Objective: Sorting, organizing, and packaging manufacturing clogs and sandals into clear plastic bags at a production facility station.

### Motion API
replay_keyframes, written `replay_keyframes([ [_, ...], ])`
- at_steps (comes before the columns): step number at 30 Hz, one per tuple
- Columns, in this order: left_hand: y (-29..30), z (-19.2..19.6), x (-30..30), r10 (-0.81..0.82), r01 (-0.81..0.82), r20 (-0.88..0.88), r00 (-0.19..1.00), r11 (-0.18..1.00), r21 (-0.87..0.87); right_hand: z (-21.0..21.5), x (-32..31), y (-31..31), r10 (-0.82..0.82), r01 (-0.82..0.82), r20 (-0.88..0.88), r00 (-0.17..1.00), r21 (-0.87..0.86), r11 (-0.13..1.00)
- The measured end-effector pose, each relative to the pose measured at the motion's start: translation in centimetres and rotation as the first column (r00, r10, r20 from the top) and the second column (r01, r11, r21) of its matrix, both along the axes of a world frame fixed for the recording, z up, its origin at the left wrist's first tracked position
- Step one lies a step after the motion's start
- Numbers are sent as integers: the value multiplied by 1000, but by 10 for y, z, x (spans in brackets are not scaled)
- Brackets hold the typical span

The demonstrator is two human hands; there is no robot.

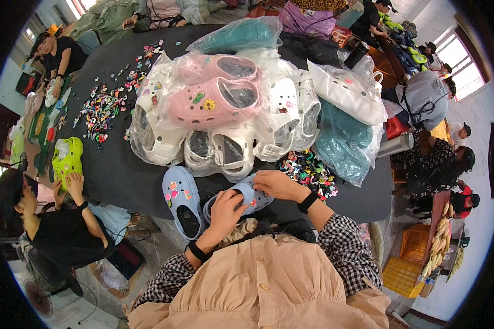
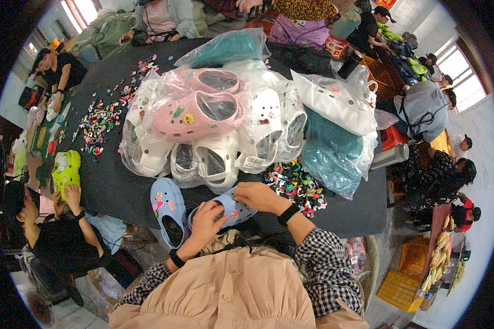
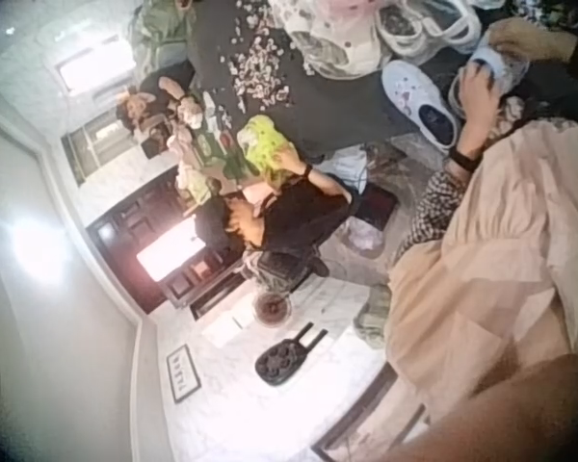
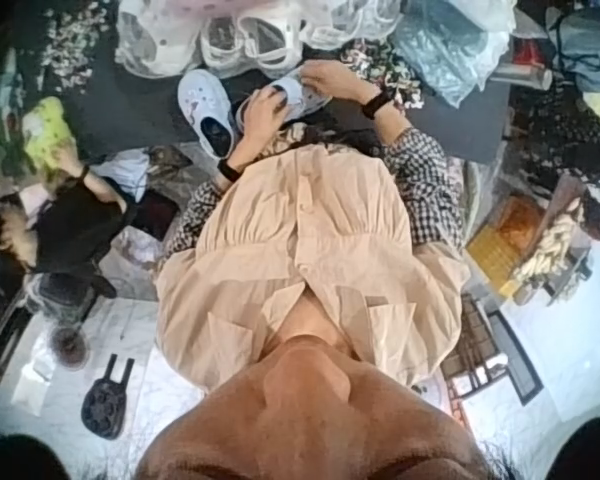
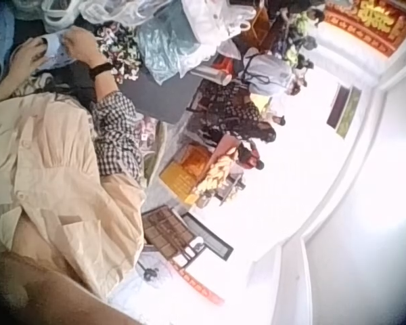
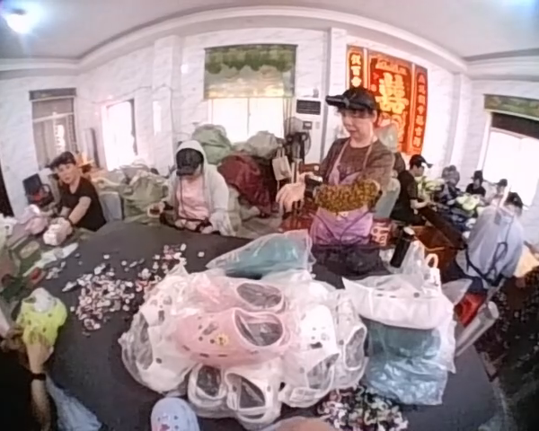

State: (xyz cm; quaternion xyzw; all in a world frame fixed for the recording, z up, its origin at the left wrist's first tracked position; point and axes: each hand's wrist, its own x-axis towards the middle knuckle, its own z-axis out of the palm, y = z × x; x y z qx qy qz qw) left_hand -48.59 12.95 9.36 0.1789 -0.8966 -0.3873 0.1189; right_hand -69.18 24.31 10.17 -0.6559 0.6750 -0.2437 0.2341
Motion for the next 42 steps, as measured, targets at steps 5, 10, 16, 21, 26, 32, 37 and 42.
replay_keyframes([
  [5,3,0,2,-19,19,-6,1000,999,-36,-17,-28,7,-478,273,737,478,392,878],
  [10,0,-4,2,-25,25,-56,998,1000,2,-4,-14,12,-471,395,572,672,262,881],
  [16,-4,-11,2,33,-30,-27,999,995,98,6,-2,54,-731,727,-128,670,-83,681],
  [21,-4,-9,0,48,-47,-2,999,981,190,23,34,56,-590,562,134,796,199,803],
  [26,2,-18,8,-13,17,-42,999,996,92,21,70,36,-680,81,572,458,735,673],
  [32,11,-25,6,10,-8,-31,999,997,80,-23,67,30,-791,-83,606,81,795,601],
  [37,16,-25,6,55,-55,0,998,991,118,-36,85,36,-742,61,634,-218,768,638],
  [42,18,-23,7,63,-66,29,998,992,109,-35,95,42,-691,103,695,-196,716,691],
])
